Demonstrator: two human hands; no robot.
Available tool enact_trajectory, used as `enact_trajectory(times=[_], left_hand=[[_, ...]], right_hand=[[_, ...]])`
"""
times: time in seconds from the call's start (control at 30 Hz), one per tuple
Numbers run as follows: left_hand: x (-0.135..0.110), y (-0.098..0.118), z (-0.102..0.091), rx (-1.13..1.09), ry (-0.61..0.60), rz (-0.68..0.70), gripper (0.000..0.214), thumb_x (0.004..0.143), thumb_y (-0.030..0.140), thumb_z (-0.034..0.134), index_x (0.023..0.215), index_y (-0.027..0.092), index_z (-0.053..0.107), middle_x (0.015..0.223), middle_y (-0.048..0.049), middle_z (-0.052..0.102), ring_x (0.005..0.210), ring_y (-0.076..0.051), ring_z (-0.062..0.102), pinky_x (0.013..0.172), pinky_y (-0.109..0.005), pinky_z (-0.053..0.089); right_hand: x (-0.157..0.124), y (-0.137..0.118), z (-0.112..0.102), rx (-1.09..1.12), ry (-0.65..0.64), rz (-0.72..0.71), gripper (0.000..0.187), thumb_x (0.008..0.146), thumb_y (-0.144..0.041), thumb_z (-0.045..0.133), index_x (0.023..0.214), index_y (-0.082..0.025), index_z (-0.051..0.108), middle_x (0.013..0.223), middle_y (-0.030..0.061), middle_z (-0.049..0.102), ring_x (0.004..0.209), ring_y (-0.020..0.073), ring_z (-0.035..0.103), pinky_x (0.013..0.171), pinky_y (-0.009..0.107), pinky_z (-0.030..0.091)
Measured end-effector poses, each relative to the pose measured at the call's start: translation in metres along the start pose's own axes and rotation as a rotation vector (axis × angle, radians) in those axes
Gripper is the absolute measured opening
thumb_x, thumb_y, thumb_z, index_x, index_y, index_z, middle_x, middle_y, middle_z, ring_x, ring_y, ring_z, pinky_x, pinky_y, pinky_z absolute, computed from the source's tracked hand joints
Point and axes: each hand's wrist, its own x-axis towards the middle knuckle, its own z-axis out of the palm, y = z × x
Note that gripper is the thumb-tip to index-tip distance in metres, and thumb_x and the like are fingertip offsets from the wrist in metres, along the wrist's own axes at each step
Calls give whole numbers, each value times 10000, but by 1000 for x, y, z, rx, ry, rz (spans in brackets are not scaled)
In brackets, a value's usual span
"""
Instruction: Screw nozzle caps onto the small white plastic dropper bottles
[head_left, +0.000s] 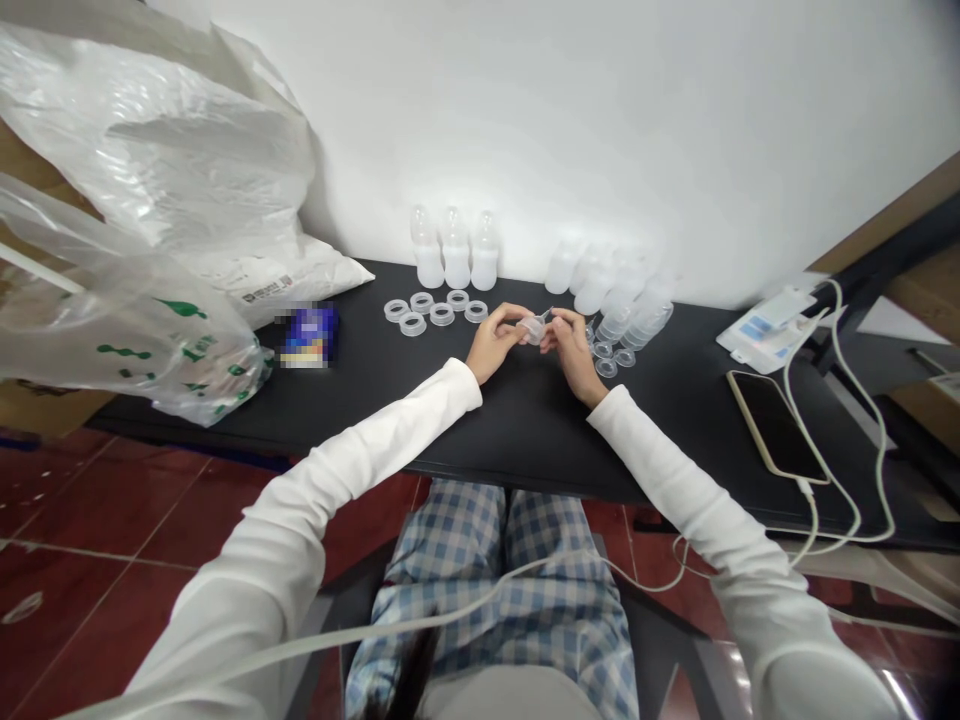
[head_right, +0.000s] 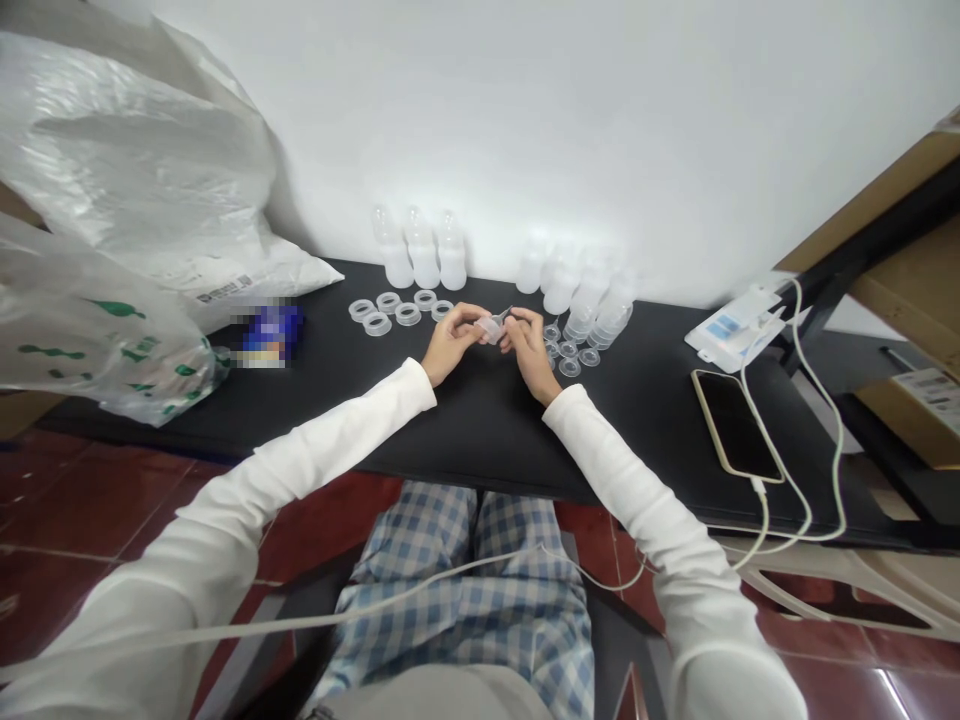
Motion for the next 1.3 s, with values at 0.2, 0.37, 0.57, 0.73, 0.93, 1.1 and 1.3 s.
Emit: enact_trajectory(times=[0.2,0.37,0.57,0.73,0.93,1.1,1.3], left_hand=[[-5,6,5,23,-82,-16,271,814,155,647,1079,210,661,1144,-48,699,901,-124,714,873,-285,583],[13,-14,14,214,36,-118,434,803,34,556,1202,203,573,1194,-78,667,936,-130,713,876,-295,566],[83,-43,39,414,230,-119,443,804,94,692,1203,158,510,1306,-188,577,1105,-222,658,1049,-400,504],[132,-55,53,466,269,-109,514,765,169,807,1165,158,485,1303,-217,572,1344,-328,546,1171,-483,377],[140,-60,51,560,219,-142,454,703,196,863,907,212,457,1055,-141,633,1206,-340,585,1124,-522,379],[96,-50,36,533,199,-45,421,715,189,820,920,224,453,1064,-95,606,1133,-272,590,1086,-441,418],[11,-11,-13,606,96,99,411,735,209,749,1087,223,537,1153,-92,602,1124,-261,564,1062,-414,448]], right_hand=[[4,-6,-6,-79,83,-18,489,803,-709,702,946,-254,593,924,11,657,769,145,592,664,288,514],[2,-15,-12,-304,417,-200,399,879,-629,663,916,-259,518,828,-8,549,750,151,549,731,313,507],[-1,-21,-17,-351,591,-293,356,938,-608,586,953,-268,478,870,6,498,769,173,542,755,349,527],[2,-17,-22,-382,626,-277,349,957,-602,559,990,-265,473,876,16,487,791,187,555,757,368,537],[8,-10,-29,-295,602,-188,365,933,-594,609,1025,-260,491,920,33,544,828,184,570,836,392,559],[9,-15,-29,-301,553,-181,406,917,-656,579,1007,-274,477,890,10,525,813,175,552,789,357,526],[6,-20,-23,-332,464,-205,346,948,-612,558,1011,-274,518,967,27,599,848,166,602,763,318,525]])
